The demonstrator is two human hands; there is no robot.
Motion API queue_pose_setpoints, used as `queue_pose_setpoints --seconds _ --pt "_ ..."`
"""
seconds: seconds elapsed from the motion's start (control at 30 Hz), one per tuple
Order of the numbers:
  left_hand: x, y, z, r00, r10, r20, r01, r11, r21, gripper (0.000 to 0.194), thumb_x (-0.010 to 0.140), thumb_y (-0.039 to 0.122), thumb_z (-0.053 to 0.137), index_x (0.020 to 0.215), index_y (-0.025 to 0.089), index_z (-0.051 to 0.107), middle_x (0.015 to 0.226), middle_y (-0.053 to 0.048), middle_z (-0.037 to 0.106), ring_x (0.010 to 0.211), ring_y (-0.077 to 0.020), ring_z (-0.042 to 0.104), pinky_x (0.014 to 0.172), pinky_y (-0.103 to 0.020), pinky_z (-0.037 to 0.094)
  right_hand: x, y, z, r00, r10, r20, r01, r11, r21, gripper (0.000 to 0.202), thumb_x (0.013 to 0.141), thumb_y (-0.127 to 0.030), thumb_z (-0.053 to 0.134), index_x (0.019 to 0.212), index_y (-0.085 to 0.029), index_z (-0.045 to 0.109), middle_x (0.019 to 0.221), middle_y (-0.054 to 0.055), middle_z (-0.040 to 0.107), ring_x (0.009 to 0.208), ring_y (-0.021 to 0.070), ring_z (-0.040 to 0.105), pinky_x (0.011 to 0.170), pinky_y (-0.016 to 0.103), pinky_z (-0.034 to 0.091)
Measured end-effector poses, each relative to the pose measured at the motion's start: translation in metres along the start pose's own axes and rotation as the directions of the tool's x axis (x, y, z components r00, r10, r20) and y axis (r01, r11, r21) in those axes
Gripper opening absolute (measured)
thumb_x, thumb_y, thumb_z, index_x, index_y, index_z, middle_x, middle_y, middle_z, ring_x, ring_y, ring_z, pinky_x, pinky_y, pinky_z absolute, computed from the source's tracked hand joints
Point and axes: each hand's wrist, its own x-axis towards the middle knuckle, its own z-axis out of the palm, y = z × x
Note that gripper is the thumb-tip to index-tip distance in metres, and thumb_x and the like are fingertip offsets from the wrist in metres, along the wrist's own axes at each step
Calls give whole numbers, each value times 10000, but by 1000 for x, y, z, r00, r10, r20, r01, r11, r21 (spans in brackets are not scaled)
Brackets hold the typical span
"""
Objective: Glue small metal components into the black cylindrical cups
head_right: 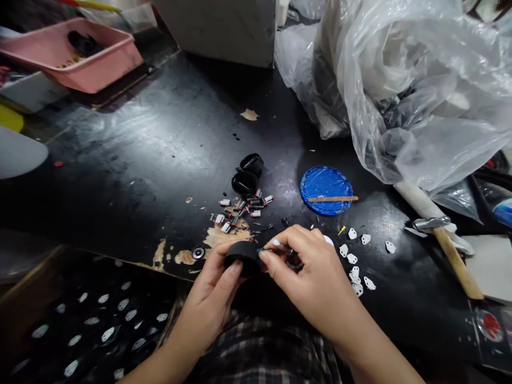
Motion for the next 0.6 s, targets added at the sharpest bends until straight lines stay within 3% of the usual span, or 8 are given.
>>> queue_pose_setpoints --seconds 0.1,0.17,0.3,0.4,0.47,0.53,0.6 --pt "0 0 -6 993 -88 81 95 992 -82 226 916 376 636 1130 323 683 1176 18 670 1079 -150 621 937 -227 467 -3 6 -7 995 -33 98 26 997 70 68 915 -314 646 945 -284 700 867 -56 682 799 104 607 748 253 393" --pt "0 1 -10 973 -165 163 189 971 -144 212 910 373 643 1108 310 685 1101 8 688 972 -146 654 852 -224 496 -4 12 -11 971 -19 238 -27 982 189 163 944 -382 605 1041 -303 710 911 -41 690 839 110 618 761 242 407" --pt "0 -3 -19 925 -192 327 234 968 -94 187 926 358 619 1092 300 681 1048 -4 688 1010 -174 647 859 -246 499 -7 22 -9 900 62 431 -234 903 360 233 932 -431 609 891 -243 742 817 -24 697 771 105 618 716 217 423" --pt "-1 -3 -26 898 -198 393 214 977 1 201 920 353 625 1102 296 688 1092 -15 674 1031 -194 636 915 -300 500 -12 22 -4 883 163 441 -348 857 380 242 851 -428 705 773 -200 713 754 -16 699 723 109 609 673 207 432" --pt "-2 0 -26 894 -240 379 245 969 37 205 904 353 645 1086 277 701 1081 -27 677 966 -193 653 906 -323 516 -13 19 -1 882 182 434 -355 863 360 221 843 -400 710 760 -195 712 740 -11 702 704 116 610 648 212 437" --pt "-3 4 -25 900 -284 331 296 955 15 192 883 347 672 1044 253 717 1021 -34 695 901 -189 672 863 -315 539 -12 18 1 900 154 407 -303 894 332 167 864 -353 683 792 -208 723 759 -13 708 718 125 629 658 224 445" --pt "-3 8 -20 924 -302 237 330 940 -89 166 873 330 686 1011 244 725 977 -27 715 848 -178 692 815 -298 562 -9 20 6 951 107 290 -169 965 199 134 908 -306 628 855 -226 722 812 -13 716 762 134 648 707 252 441"
